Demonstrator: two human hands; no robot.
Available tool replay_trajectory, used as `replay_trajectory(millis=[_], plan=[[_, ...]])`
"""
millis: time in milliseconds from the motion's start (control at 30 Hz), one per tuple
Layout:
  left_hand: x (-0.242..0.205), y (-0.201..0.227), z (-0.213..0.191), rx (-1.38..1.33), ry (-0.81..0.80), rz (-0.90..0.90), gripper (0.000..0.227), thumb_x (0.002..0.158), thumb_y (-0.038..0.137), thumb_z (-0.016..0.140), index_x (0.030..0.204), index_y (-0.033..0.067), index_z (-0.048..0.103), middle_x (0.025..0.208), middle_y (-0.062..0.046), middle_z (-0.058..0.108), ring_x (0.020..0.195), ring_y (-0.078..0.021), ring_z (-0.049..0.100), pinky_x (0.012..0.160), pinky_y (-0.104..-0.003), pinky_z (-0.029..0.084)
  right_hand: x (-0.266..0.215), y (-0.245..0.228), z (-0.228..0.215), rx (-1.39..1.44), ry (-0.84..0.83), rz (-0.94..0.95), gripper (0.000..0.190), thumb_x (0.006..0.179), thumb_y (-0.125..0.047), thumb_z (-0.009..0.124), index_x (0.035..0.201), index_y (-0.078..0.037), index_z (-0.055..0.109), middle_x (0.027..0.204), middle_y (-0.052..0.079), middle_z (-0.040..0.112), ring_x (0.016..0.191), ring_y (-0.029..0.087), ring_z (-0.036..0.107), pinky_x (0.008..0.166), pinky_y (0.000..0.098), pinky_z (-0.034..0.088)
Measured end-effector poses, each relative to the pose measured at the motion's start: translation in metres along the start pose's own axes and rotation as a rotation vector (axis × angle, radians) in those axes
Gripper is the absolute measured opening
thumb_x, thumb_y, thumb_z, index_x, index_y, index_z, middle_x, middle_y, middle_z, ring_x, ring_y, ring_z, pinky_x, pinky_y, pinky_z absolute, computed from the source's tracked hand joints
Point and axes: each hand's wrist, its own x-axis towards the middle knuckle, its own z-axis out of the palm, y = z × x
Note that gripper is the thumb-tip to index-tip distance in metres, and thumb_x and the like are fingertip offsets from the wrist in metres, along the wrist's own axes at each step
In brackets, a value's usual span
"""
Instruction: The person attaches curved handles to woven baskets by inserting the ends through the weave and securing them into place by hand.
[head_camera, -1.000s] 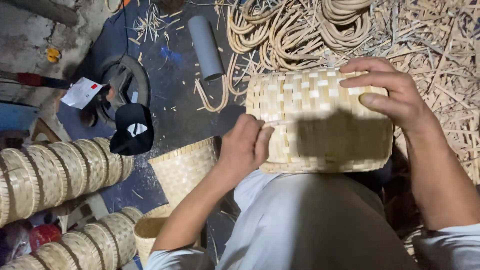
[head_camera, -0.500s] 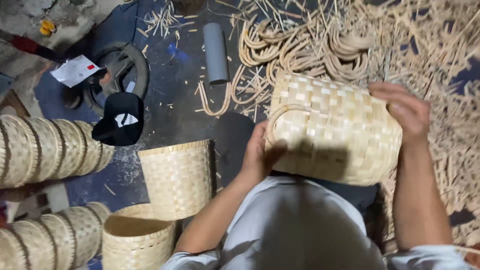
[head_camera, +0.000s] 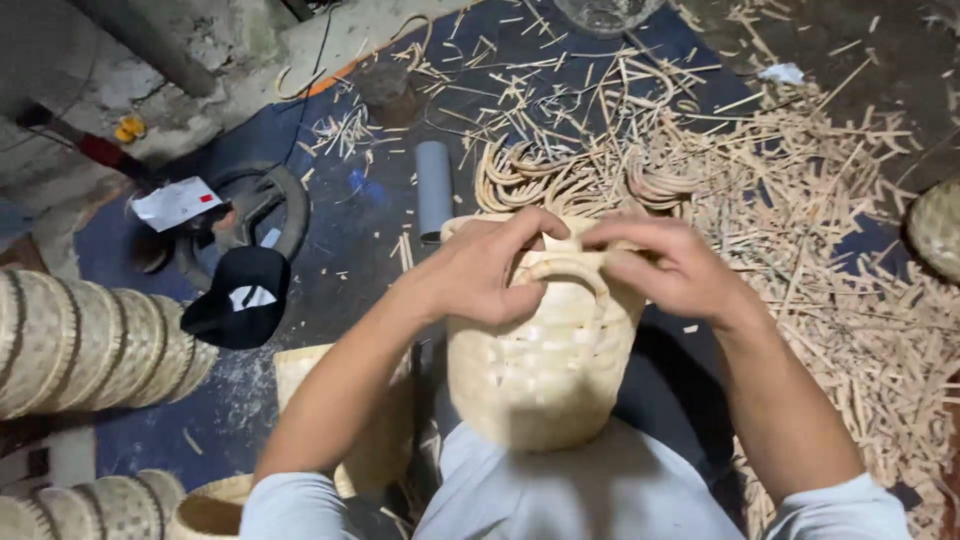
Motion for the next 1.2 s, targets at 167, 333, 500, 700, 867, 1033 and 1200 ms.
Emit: replay_trajectory(millis=[167,333,500,700,867,1033,1200], plan=[[-0.032,-0.024,0.017,0.271,0.252,0.060,0.058,0.071,0.047,0.084,0.107,0.0047,0.066,0.087,-0.017,0.067,0.089,-0.0361,0.063,0.084,-0.046,0.042,-0.002,0.018,0.035,0.064,-0.061,0.005,0.022,0.097,-0.011,0.066,0.114,-0.003,0.075,0.099,0.006,0.078,0.089,0.010,0.071,0.079,0.0253,0.056],[-0.039,-0.054,0.044,0.234,0.336,0.180,0.048,0.080,0.041,0.080,0.108,0.0048,0.065,0.096,-0.012,0.067,0.094,-0.0309,0.061,0.094,-0.044,0.039,-0.003,0.053,0.043,0.166,-0.079,0.166,0.021,0.097,-0.014,0.068,0.112,-0.003,0.077,0.093,0.006,0.078,0.080,0.009,0.067,0.070,0.0252,0.055],[-0.027,-0.073,0.053,0.168,0.309,0.220,0.041,0.086,0.034,0.078,0.112,0.0059,0.065,0.098,-0.011,0.065,0.096,-0.0301,0.060,0.092,-0.042,0.040,-0.006,0.073,0.038,0.201,-0.056,0.147,0.020,0.098,-0.012,0.068,0.112,0.000,0.076,0.097,0.005,0.078,0.087,0.008,0.068,0.075,0.0235,0.056],[-0.017,-0.073,0.052,0.114,0.284,0.192,0.038,0.087,0.033,0.076,0.112,0.0064,0.066,0.097,-0.012,0.065,0.095,-0.0314,0.059,0.089,-0.043,0.041,-0.008,0.078,0.034,0.247,-0.011,0.184,0.021,0.099,-0.012,0.067,0.113,0.000,0.076,0.097,0.006,0.077,0.085,0.007,0.068,0.073,0.0229,0.056],[0.001,-0.060,0.030,0.004,0.261,-0.061,0.042,0.083,0.040,0.079,0.103,0.0042,0.069,0.095,-0.015,0.070,0.092,-0.0315,0.067,0.084,-0.042,0.051,0.025,0.065,0.013,0.263,-0.005,0.227,0.021,0.100,-0.015,0.067,0.114,-0.001,0.075,0.097,0.005,0.077,0.083,0.007,0.069,0.072,0.0235,0.057],[-0.008,-0.065,0.017,-0.498,0.093,-0.270,0.042,0.095,0.038,0.067,0.119,0.0042,0.070,0.106,-0.011,0.075,0.100,-0.0195,0.068,0.089,-0.033,0.055,0.044,0.058,0.001,0.262,-0.065,0.468,0.023,0.103,-0.014,0.068,0.117,0.001,0.079,0.082,0.014,0.074,0.058,0.018,0.057,0.050,0.0335,0.046],[-0.032,-0.081,0.022,-0.468,0.035,-0.061,0.067,0.092,0.036,0.075,0.146,0.0044,0.051,0.139,-0.016,0.058,0.131,-0.0266,0.058,0.110,-0.037,0.046,0.039,0.065,0.006,0.359,-0.172,0.305,0.035,0.097,-0.023,0.069,0.127,-0.006,0.072,0.104,0.007,0.076,0.089,0.011,0.068,0.077,0.0275,0.057]])
